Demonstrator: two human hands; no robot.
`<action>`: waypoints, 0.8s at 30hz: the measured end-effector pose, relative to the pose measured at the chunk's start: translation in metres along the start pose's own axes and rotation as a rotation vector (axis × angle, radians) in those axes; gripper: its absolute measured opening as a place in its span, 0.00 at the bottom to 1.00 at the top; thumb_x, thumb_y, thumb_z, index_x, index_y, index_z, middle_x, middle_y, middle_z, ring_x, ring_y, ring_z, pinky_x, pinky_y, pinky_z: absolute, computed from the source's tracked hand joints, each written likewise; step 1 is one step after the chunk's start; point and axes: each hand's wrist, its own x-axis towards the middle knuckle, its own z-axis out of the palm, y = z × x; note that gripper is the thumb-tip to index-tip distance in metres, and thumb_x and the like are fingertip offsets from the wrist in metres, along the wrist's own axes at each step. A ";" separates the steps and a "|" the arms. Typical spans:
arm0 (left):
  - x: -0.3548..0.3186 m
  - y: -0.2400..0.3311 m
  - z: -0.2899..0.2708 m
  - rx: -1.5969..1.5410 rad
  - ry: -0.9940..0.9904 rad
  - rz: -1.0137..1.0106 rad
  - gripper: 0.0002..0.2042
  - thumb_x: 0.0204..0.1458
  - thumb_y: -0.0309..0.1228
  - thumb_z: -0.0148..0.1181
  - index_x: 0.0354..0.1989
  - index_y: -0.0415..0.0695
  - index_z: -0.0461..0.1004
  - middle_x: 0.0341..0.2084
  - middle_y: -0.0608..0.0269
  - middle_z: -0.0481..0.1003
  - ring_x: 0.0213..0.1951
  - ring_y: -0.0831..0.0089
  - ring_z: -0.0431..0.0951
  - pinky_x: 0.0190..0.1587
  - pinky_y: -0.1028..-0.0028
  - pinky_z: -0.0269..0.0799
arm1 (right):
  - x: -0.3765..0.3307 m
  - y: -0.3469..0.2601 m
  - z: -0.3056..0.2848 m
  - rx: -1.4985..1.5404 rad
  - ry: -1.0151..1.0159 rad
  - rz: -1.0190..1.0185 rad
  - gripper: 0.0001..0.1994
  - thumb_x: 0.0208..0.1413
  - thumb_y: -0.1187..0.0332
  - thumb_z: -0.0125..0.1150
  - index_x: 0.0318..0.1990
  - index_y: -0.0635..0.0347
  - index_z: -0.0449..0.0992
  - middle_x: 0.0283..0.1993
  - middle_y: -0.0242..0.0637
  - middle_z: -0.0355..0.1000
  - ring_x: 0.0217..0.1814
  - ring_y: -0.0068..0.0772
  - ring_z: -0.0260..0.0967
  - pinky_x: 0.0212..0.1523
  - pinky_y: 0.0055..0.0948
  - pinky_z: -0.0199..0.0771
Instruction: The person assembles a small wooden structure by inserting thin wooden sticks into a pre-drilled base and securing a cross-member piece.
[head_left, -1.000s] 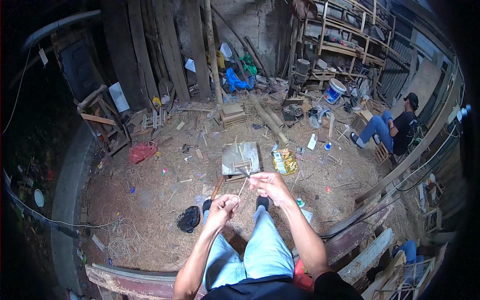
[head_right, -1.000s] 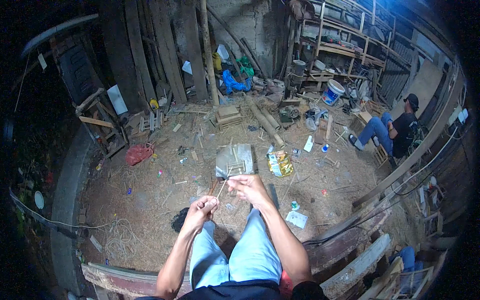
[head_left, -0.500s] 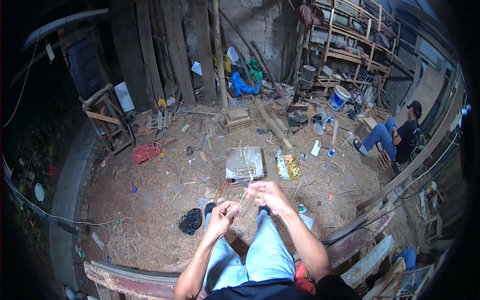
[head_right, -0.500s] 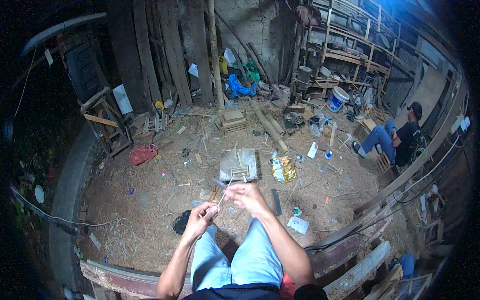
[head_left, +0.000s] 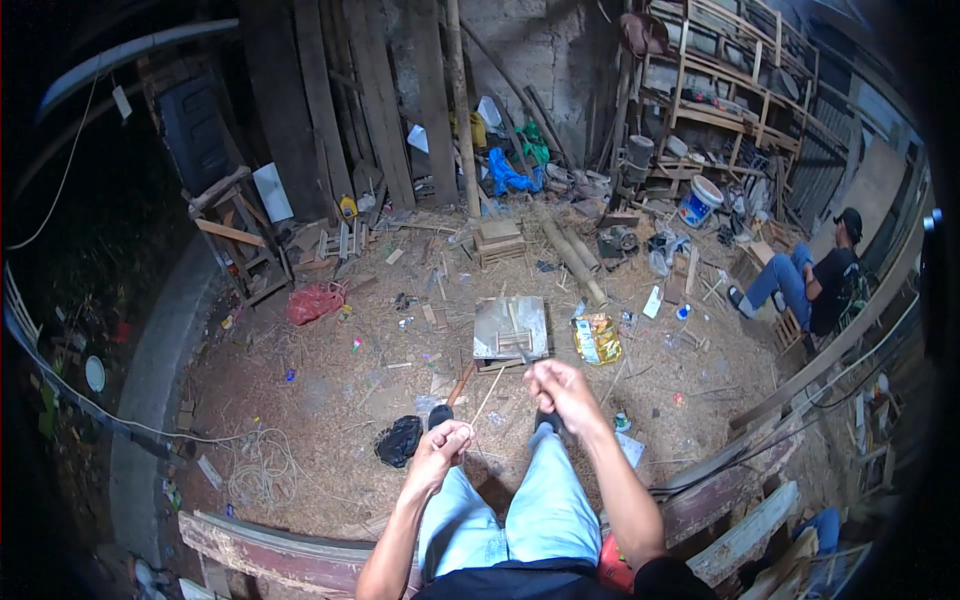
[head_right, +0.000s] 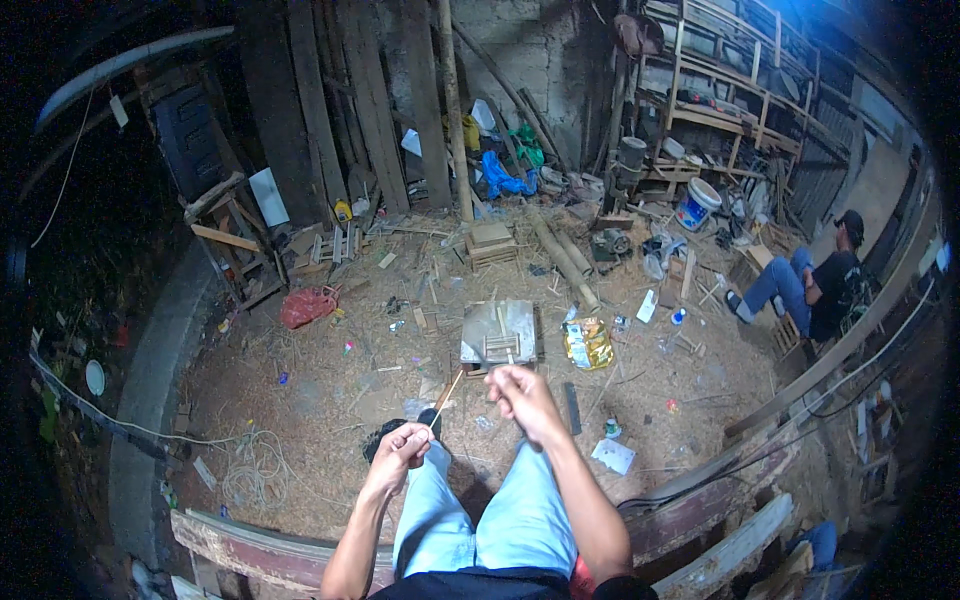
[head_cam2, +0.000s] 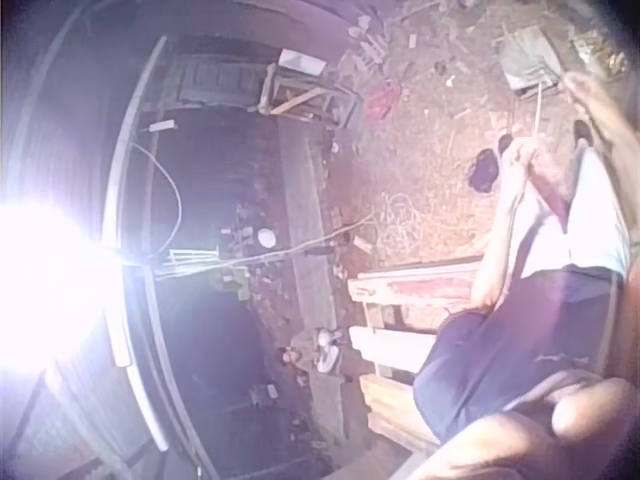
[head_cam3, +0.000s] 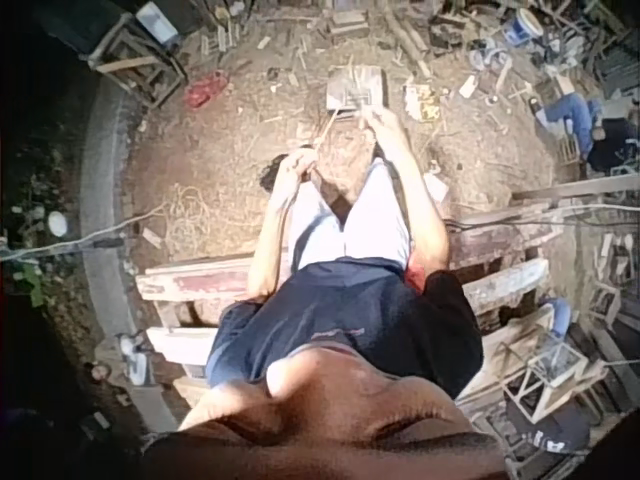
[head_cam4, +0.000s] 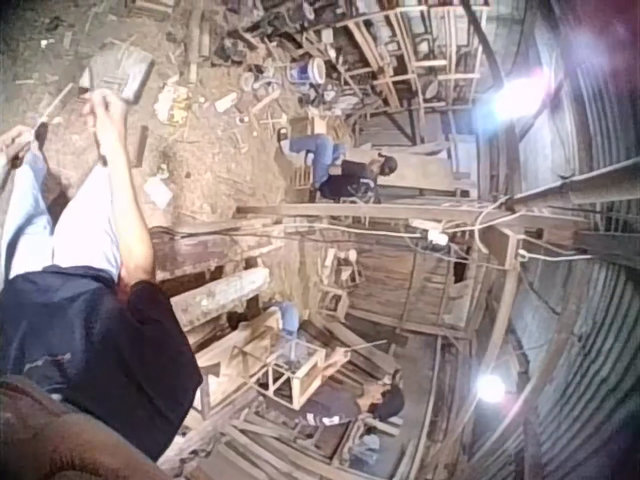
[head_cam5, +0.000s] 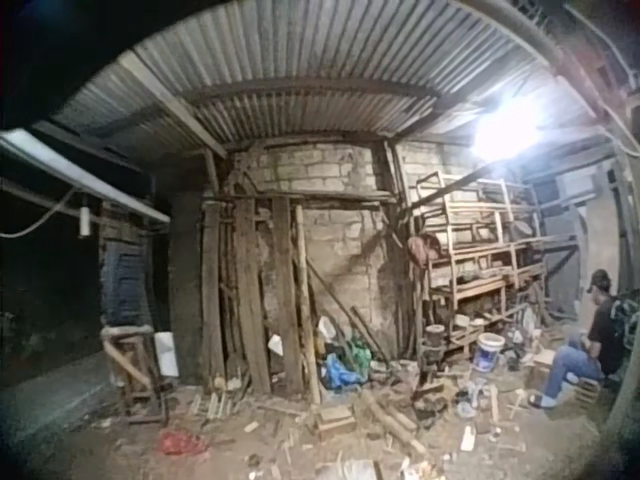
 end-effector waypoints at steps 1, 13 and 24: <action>0.000 -0.005 -0.003 0.004 -0.013 -0.014 0.08 0.56 0.33 0.52 0.35 0.41 0.71 0.19 0.76 0.63 0.20 0.88 0.58 0.22 0.85 0.52 | -0.008 0.000 0.010 -0.017 -0.022 -0.031 0.08 0.59 0.69 0.50 0.41 0.63 0.71 0.25 0.30 0.68 0.18 0.11 0.57 0.17 0.12 0.56; -0.006 -0.004 0.003 0.173 -0.073 0.116 0.07 0.57 0.30 0.51 0.36 0.40 0.71 0.18 0.75 0.65 0.19 0.88 0.60 0.21 0.84 0.56 | -0.026 -0.003 0.041 -0.080 -0.131 -0.083 0.12 0.56 0.69 0.55 0.44 0.66 0.72 0.28 0.34 0.72 0.20 0.13 0.57 0.19 0.13 0.57; 0.002 -0.002 0.026 0.149 0.058 0.166 0.10 0.55 0.29 0.54 0.43 0.41 0.73 0.15 0.76 0.63 0.14 0.88 0.56 0.15 0.84 0.48 | -0.039 -0.005 0.041 0.060 -0.307 0.049 0.09 0.57 0.69 0.54 0.42 0.64 0.74 0.26 0.32 0.72 0.18 0.10 0.54 0.18 0.12 0.50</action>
